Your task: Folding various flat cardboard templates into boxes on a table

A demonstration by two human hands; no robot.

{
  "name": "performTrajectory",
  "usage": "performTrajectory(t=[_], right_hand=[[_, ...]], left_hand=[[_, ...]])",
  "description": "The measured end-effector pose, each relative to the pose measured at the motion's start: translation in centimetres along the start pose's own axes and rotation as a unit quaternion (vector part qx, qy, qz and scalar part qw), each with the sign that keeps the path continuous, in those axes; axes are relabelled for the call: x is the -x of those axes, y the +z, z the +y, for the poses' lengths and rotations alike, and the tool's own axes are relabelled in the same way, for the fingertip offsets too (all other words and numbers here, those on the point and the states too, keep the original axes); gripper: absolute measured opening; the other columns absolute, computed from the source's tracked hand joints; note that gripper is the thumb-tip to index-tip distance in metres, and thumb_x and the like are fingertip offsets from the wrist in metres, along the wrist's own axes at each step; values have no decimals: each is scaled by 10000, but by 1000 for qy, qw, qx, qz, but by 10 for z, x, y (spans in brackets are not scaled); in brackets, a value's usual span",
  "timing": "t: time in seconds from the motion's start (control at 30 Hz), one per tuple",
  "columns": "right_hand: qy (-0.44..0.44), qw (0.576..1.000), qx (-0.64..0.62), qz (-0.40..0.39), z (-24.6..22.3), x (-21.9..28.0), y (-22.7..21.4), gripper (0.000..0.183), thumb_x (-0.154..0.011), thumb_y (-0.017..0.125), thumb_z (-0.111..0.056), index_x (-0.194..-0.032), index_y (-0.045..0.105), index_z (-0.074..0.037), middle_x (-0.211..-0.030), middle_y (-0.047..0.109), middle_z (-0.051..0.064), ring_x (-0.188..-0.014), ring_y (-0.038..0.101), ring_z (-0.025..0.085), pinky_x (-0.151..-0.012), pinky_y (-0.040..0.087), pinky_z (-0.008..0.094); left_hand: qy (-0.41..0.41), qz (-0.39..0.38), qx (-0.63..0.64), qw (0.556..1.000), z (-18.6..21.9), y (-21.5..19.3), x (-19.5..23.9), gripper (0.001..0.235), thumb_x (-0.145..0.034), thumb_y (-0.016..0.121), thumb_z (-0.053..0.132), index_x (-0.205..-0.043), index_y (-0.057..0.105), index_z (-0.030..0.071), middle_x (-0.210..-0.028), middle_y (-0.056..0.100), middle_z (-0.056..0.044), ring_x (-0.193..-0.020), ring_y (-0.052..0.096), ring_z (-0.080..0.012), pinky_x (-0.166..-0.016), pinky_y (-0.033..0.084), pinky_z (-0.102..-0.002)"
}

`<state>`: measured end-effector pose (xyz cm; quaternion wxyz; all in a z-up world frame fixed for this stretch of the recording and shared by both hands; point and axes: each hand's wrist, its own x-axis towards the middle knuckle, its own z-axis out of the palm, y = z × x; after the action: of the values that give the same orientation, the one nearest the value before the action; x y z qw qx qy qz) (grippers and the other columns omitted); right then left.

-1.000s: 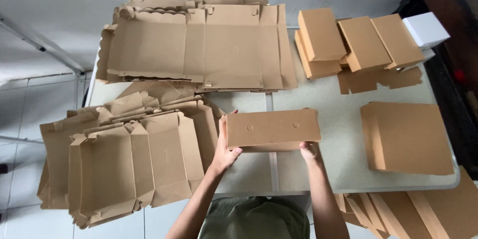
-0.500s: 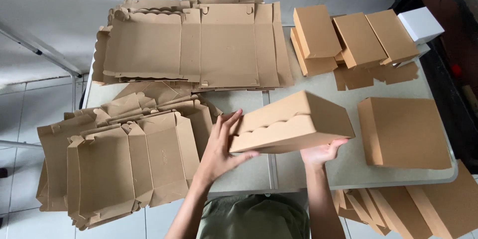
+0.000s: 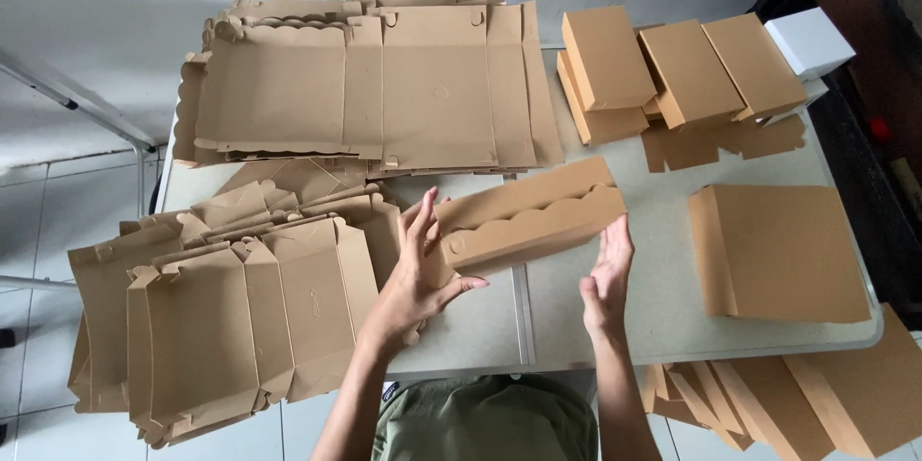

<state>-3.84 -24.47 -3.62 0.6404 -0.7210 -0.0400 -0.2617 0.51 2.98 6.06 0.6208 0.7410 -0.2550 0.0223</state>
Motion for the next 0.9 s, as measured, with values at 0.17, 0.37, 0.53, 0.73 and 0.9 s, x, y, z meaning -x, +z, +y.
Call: performTrajectory(t=[0.17,0.37,0.53,0.73,0.9], right_hand=[[74,997,20,22,-16,-10,-1,824,-961,586,-361,-1600,157,-69,-1645,230,209,-1548,177,344,-1258,80,547],[244,969,35,6,1,6,-8,779,-952,653,-207,-1585,208,-114,-1606,294,213,-1548,177,370,-1263,128,566],[261,961,-70,57,-7,18,2,782,-990,564,-171,-1627,114,-106,-1564,345,175,-1530,234,313,-1235,212,550],[398,876,-240,125,64,90,24,515,-1004,597,-245,-1488,435,-175,-1342,554,25,-1222,535,183,-1110,401,450],[329,828,-384,-240,0,85,76,1083,-837,861,-495,-1598,154,-192,-1561,427,132,-1198,661,481,-1018,550,595]], left_hand=[[-71,-11,17,997,-29,20,4,1203,-772,878,100,-1586,6,-60,-1460,346,-379,-1333,397,-615,-1039,339,-799],[-139,-23,-28,990,-78,48,19,998,-751,919,276,-1538,346,56,-1301,549,-168,-1262,570,-400,-1015,510,-647],[-184,3,2,983,-40,30,9,1020,-756,911,329,-1540,333,26,-1364,515,-234,-1290,564,-425,-996,534,-637],[-250,39,83,964,-2,15,4,949,-904,725,364,-1614,182,46,-1499,442,-233,-1328,556,-409,-926,595,-555],[-295,52,145,943,15,15,1,589,-910,617,402,-1402,494,101,-1317,711,-85,-1196,704,-186,-975,598,-330]])
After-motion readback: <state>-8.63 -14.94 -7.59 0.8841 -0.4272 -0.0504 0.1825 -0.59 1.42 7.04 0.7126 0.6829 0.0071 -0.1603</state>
